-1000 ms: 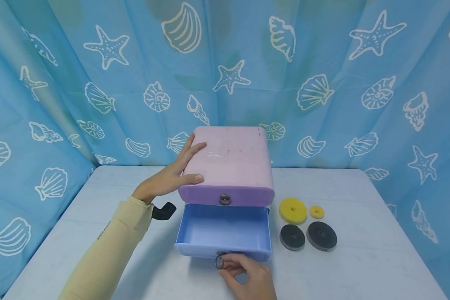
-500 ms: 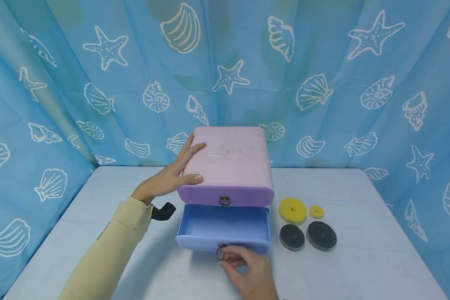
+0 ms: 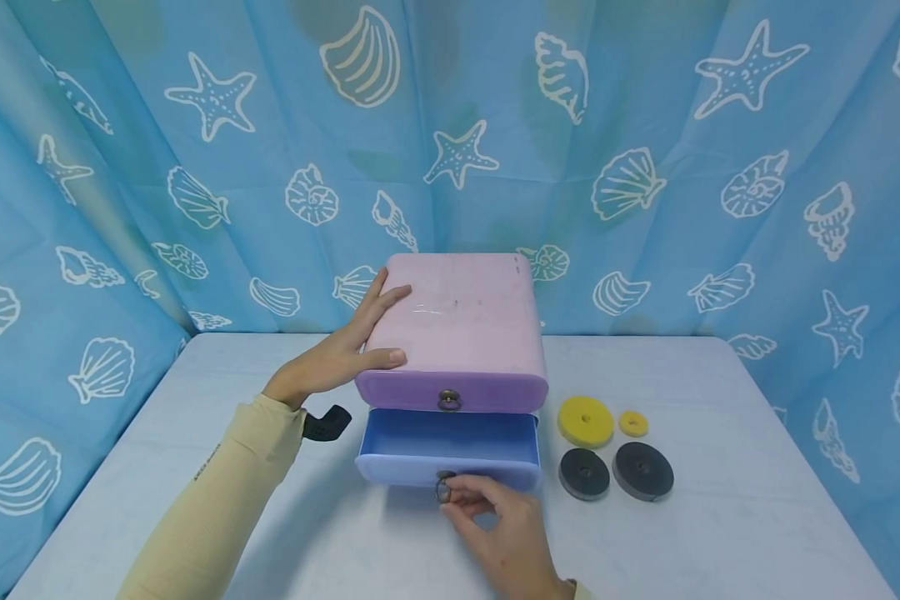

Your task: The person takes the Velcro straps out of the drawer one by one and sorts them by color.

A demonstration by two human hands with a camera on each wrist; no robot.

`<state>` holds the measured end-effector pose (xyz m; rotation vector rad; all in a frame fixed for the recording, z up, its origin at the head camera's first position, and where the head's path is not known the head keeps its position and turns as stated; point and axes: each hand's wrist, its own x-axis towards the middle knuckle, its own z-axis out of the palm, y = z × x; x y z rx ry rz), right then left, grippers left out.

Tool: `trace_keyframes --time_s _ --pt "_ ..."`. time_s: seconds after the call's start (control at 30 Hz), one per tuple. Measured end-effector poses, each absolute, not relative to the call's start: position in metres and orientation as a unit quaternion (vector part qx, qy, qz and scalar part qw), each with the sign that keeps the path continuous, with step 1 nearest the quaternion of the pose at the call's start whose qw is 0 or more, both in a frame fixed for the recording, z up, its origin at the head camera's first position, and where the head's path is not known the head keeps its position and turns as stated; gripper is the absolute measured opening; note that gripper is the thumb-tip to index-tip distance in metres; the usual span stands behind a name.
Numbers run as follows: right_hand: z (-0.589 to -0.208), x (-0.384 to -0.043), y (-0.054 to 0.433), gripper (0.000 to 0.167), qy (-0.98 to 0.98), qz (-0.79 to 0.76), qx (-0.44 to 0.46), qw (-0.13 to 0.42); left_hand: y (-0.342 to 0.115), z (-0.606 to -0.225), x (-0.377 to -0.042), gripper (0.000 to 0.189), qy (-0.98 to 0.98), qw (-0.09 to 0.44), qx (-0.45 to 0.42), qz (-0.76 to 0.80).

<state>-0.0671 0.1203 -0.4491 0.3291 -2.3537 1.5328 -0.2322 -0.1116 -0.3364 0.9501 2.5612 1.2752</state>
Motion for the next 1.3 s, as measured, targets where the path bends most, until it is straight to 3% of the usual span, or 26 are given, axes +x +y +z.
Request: trace_keyframes --time_s 0.3,1.3 --pt "-0.456 -0.082 0.124 0.033 -0.811 0.519 0.174 0.205 -0.112 -0.337 -0.233 0.091 0.845 0.065 0.315 0.427" --pt "-0.457 -0.115 0.128 0.03 -0.817 0.496 0.188 0.229 -0.112 -0.337 -0.233 0.091 0.847 0.067 0.313 0.425"
